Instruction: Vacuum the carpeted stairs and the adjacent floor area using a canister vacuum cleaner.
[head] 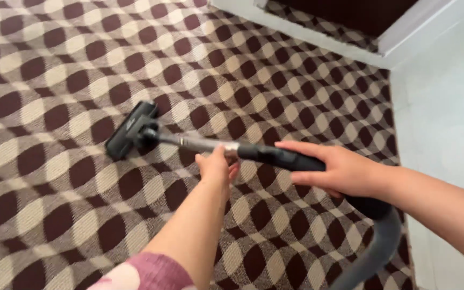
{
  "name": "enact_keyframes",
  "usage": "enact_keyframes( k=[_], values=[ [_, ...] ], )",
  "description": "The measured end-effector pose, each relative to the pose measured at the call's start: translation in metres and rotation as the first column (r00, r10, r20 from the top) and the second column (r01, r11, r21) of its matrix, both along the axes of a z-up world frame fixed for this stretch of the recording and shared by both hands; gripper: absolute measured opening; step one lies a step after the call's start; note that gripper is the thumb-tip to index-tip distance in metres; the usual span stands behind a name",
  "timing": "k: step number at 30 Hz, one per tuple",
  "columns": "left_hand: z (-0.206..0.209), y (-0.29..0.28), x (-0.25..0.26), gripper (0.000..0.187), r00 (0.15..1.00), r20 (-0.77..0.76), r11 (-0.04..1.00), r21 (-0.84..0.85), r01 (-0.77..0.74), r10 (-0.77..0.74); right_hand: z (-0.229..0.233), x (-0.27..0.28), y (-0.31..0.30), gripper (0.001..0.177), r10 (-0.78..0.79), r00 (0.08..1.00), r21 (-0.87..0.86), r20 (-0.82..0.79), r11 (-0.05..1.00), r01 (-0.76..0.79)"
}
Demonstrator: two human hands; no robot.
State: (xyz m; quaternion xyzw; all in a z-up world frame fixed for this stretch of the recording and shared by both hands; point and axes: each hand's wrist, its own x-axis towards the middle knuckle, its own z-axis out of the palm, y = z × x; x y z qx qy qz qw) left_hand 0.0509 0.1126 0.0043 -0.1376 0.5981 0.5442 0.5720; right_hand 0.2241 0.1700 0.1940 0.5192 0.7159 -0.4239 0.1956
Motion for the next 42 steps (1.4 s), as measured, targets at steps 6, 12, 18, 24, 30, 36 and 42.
enact_keyframes(
  k=[6, 12, 18, 24, 30, 36, 42],
  values=[
    [-0.014, 0.013, -0.005, 0.076, 0.997, 0.018, 0.998, 0.011, 0.070, -0.070, 0.013, -0.008, 0.010, 0.075, 0.000, 0.996, -0.052, 0.093, 0.999, 0.004],
    [-0.032, 0.016, -0.088, 0.065, 1.000, -0.008, 0.997, 0.078, -0.023, 0.024, 0.010, -0.111, 0.015, 0.062, 0.065, 0.986, 0.020, 0.157, 0.997, -0.069],
    [-0.044, 0.004, -0.230, 0.044, 0.978, -0.058, 0.976, 0.097, -0.196, 0.202, -0.032, -0.270, 0.001, 0.063, 0.282, 0.957, 0.185, -0.069, 0.946, -0.265],
    [-0.042, -0.025, -0.348, 0.040, 0.949, -0.120, 0.955, 0.091, -0.282, 0.291, -0.087, -0.415, -0.005, 0.061, 0.369, 0.906, 0.316, -0.210, 0.902, -0.294],
    [-0.022, -0.033, -0.397, 0.040, 0.945, -0.153, 0.955, 0.118, -0.272, 0.288, -0.068, -0.469, -0.014, 0.065, 0.315, 0.915, 0.248, -0.252, 0.935, -0.253],
    [-0.026, -0.014, -0.374, 0.045, 0.966, -0.102, 0.955, 0.207, -0.214, 0.239, -0.051, -0.419, 0.003, 0.063, 0.327, 0.926, 0.163, -0.187, 0.940, -0.299],
    [-0.022, 0.014, -0.325, 0.047, 0.977, -0.043, 0.969, 0.140, -0.203, 0.211, -0.009, -0.350, 0.023, 0.069, 0.325, 0.945, 0.064, 0.023, 0.943, -0.326]
  ],
)
